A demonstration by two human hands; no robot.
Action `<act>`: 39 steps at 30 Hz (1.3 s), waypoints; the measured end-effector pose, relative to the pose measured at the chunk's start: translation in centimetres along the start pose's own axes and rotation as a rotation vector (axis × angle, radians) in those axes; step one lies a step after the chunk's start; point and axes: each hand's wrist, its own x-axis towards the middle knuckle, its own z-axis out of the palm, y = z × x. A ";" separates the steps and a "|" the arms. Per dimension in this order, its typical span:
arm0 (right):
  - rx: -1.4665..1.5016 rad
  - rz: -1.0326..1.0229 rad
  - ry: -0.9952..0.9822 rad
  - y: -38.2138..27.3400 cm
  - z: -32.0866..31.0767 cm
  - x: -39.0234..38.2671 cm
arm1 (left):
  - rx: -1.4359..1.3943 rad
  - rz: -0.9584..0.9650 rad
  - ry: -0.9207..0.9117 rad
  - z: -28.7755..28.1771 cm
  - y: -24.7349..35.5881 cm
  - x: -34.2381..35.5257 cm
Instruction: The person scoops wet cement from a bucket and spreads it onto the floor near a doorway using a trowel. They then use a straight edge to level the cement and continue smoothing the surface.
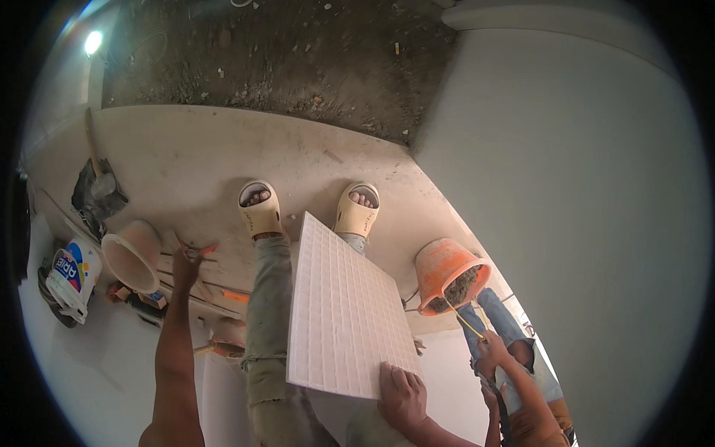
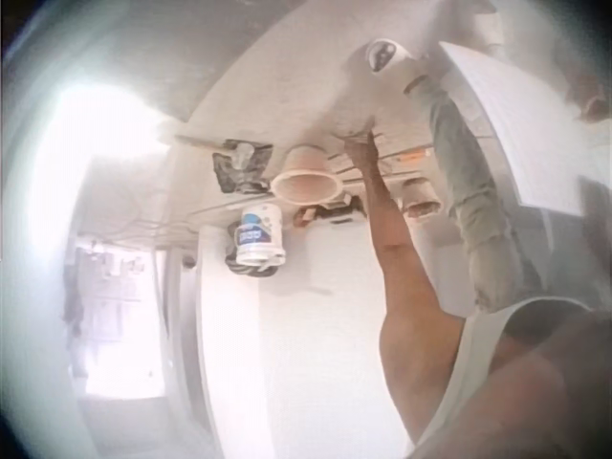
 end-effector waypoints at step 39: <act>0.315 -0.128 0.204 -32.3 -3.0 14.0 | -0.919 0.153 -0.806 -0.9 19.6 -29.9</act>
